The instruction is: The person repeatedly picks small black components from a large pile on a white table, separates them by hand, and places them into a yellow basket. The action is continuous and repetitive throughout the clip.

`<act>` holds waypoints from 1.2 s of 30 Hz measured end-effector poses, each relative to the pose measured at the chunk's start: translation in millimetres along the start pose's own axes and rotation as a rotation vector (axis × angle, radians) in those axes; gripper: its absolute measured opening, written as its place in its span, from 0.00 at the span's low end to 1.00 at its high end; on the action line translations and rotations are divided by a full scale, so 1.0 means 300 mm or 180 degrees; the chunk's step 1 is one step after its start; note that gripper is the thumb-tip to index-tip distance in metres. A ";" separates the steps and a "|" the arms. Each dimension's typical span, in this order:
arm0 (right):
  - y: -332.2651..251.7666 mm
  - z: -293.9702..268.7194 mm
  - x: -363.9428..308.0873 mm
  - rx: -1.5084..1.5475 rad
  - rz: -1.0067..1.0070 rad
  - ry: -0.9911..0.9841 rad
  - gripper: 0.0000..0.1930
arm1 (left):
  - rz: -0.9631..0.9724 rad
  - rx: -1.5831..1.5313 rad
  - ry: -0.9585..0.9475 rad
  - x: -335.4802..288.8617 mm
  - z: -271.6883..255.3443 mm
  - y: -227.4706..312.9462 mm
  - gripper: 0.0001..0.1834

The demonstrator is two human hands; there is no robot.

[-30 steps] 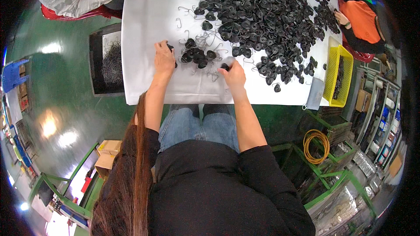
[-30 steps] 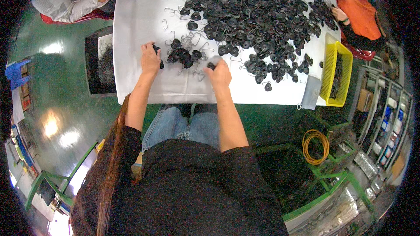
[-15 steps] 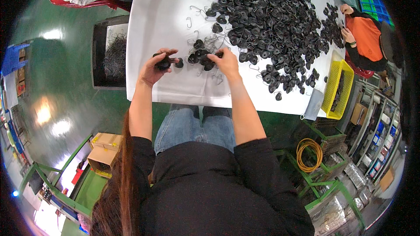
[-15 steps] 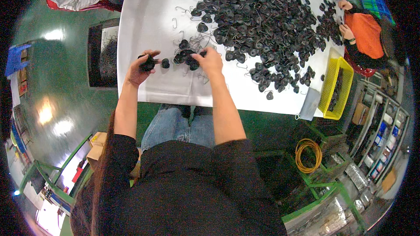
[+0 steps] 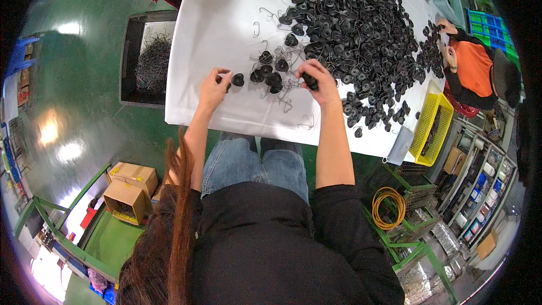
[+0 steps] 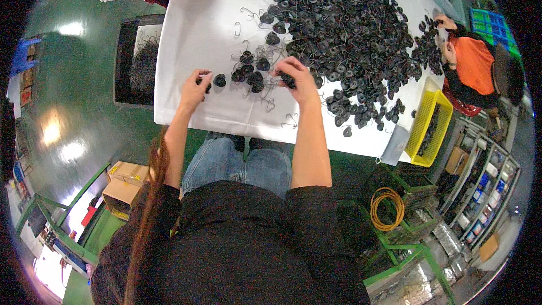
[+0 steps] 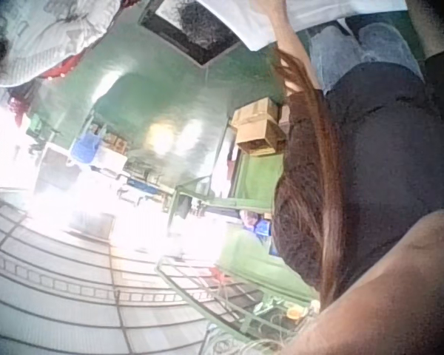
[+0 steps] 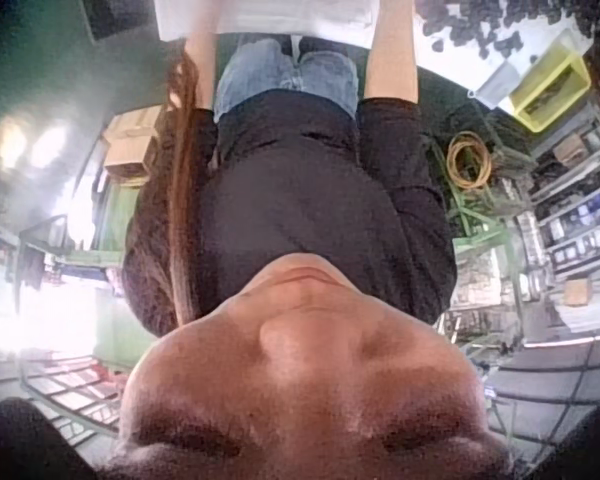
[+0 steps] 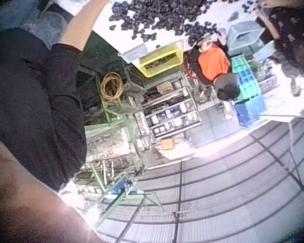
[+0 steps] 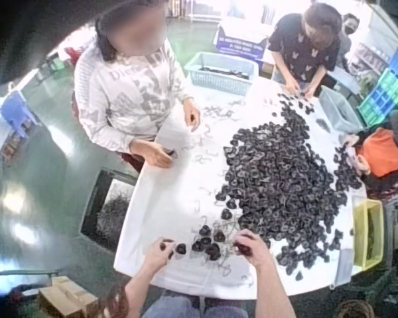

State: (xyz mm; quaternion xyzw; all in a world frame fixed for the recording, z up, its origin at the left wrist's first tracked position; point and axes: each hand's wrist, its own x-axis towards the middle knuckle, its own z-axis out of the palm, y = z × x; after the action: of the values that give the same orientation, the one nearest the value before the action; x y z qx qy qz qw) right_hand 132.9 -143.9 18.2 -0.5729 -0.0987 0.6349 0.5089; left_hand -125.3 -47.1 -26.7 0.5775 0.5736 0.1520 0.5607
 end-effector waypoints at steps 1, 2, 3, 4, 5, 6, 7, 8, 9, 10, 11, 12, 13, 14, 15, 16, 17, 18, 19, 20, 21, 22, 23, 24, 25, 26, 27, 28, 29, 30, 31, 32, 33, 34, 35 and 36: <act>0.012 0.006 0.028 -0.0504 0.0198 0.0276 0.12 | 0.0265 0.0534 0.0185 -0.009 0.024 -0.006 0.16; 0.048 0.034 0.061 -0.1623 0.0335 0.0538 0.12 | 0.0429 0.1098 0.0389 -0.019 0.049 -0.009 0.18; 0.102 0.073 0.078 -0.2577 -0.0119 0.0730 0.13 | 0.0456 0.1338 0.0411 -0.030 0.073 -0.012 0.20; 0.159 0.117 0.088 -0.3518 -0.0649 0.1005 0.13 | 0.0561 0.1577 0.0515 -0.039 0.100 -0.013 0.21; 0.196 0.140 0.093 -0.4413 -0.1248 0.1227 0.14 | 0.0659 0.1783 0.0590 -0.044 0.118 -0.013 0.22; 0.213 0.153 0.110 -0.4403 -0.1406 0.1321 0.13 | 0.0482 0.1845 0.0506 -0.042 0.127 -0.012 0.22; 0.219 0.166 0.132 -0.4354 -0.1612 0.1356 0.13 | 0.0543 0.1916 0.0457 -0.037 0.128 -0.009 0.21; 0.216 0.164 0.132 -0.4328 -0.1519 0.1338 0.12 | 0.0635 0.1971 0.0444 -0.028 0.118 -0.006 0.20; 0.201 0.149 0.125 -0.3482 -0.1434 0.1169 0.12 | 0.0626 0.2043 0.0354 -0.021 0.103 -0.002 0.20; 0.166 0.124 0.125 -0.2666 -0.1062 0.0957 0.11 | 0.0310 0.1438 -0.0057 -0.008 0.077 0.003 0.18; 0.125 0.088 0.118 -0.1843 -0.0716 0.0758 0.11 | -0.0094 0.0837 -0.0534 0.013 0.039 0.011 0.17; 0.080 0.032 0.083 -0.0408 -0.0073 0.0202 0.09 | -0.0418 0.0184 -0.1003 0.026 0.003 0.019 0.16; 0.052 -0.004 0.046 0.0374 -0.0105 0.0011 0.09 | -0.0569 -0.0547 -0.1452 0.027 -0.035 0.025 0.15; 0.032 -0.035 0.002 0.0681 -0.0134 -0.0242 0.09 | -0.0639 -0.1327 -0.1888 0.024 -0.075 0.031 0.14; 0.019 -0.051 -0.026 0.1030 -0.0233 -0.0458 0.10 | -0.0830 -0.2001 -0.2181 0.015 -0.097 0.038 0.13; 0.009 -0.056 -0.032 0.0994 -0.0171 -0.0422 0.10 | -0.0542 -0.2722 -0.2474 0.005 -0.109 0.046 0.11; 0.005 -0.055 -0.035 0.0955 -0.0134 -0.0325 0.09 | -0.0613 -0.2838 -0.2327 0.000 -0.108 0.055 0.11; 0.010 -0.043 -0.031 0.0941 -0.0077 -0.0215 0.09 | -0.0676 -0.2949 -0.2179 -0.003 -0.098 0.064 0.11; 0.014 -0.027 -0.011 0.0443 -0.0033 -0.0099 0.09 | -0.0679 -0.3196 -0.2106 -0.003 -0.083 0.073 0.11; 0.015 -0.005 0.025 -0.0026 0.0041 0.0031 0.09 | -0.0715 -0.3106 -0.2000 0.007 -0.064 0.083 0.12; 0.022 0.015 0.051 -0.0490 0.0120 0.0162 0.08 | -0.0776 -0.2971 -0.1932 0.021 -0.041 0.093 0.12; 0.028 0.026 0.065 -0.0960 0.0074 0.0109 0.08 | -0.0745 -0.2931 -0.1934 0.038 -0.017 0.102 0.12; 0.035 0.030 0.066 -0.0577 0.0073 -0.0022 0.09 | -0.0878 -0.2776 -0.1795 0.049 0.002 0.107 0.13; 0.040 0.030 0.061 -0.0161 0.0003 -0.0270 0.09 | -0.0831 -0.2754 -0.1759 0.060 0.028 0.112 0.13; 0.039 0.022 0.054 0.0232 -0.0036 -0.0439 0.09 | -0.0815 -0.2255 -0.1516 0.067 0.055 0.116 0.13; 0.046 0.013 0.028 0.0715 -0.0300 -0.0855 0.09 | -0.0827 -0.1750 -0.1249 0.079 0.078 0.122 0.12; 0.048 0.003 0.009 0.0946 -0.0380 -0.1012 0.11 | -0.0806 -0.1283 -0.0987 0.088 0.103 0.128 0.12; 0.048 -0.008 -0.012 0.1167 -0.0440 -0.1106 0.13 | -0.0494 -0.0651 -0.0679 0.090 0.129 0.133 0.13; 0.045 -0.018 -0.021 0.1386 -0.0498 -0.1196 0.14 | -0.0007 -0.0045 -0.0398 0.086 0.156 0.135 0.13; 0.041 -0.022 -0.016 0.1438 -0.0426 -0.0897 0.16 | 0.0545 0.0542 -0.0094 0.081 0.185 0.138 0.13; 0.047 -0.019 -0.011 0.1007 -0.0256 -0.0352 0.17 | 0.1084 0.1155 0.0207 0.076 0.212 0.141 0.14; 0.047 -0.014 0.014 0.0574 -0.0094 -0.0047 0.17 | 0.1369 0.1231 0.0389 0.075 0.236 0.144 0.15; 0.045 -0.006 0.049 0.0108 0.0125 0.0431 0.18 | 0.1309 0.1457 0.0340 0.075 0.251 0.144 0.15; 0.059 0.005 0.071 -0.1027 0.0045 0.0720 0.15 | 0.1246 0.1686 0.0287 0.073 0.263 0.142 0.14; 0.071 0.022 0.109 -0.2360 0.0096 0.0943 0.15 | 0.1186 0.1918 0.0230 0.074 0.271 0.139 0.14; 0.106 0.046 0.120 -0.3288 -0.0272 0.1395 0.15 | 0.1212 0.1823 0.0215 0.077 0.270 0.136 0.14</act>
State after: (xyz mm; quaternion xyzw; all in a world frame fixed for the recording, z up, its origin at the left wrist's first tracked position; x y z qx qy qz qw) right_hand 110.8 -125.0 -22.5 -0.8617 -0.3118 0.3491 0.1961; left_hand -32.2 -54.5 -30.5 0.8027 0.4932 0.1057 0.3181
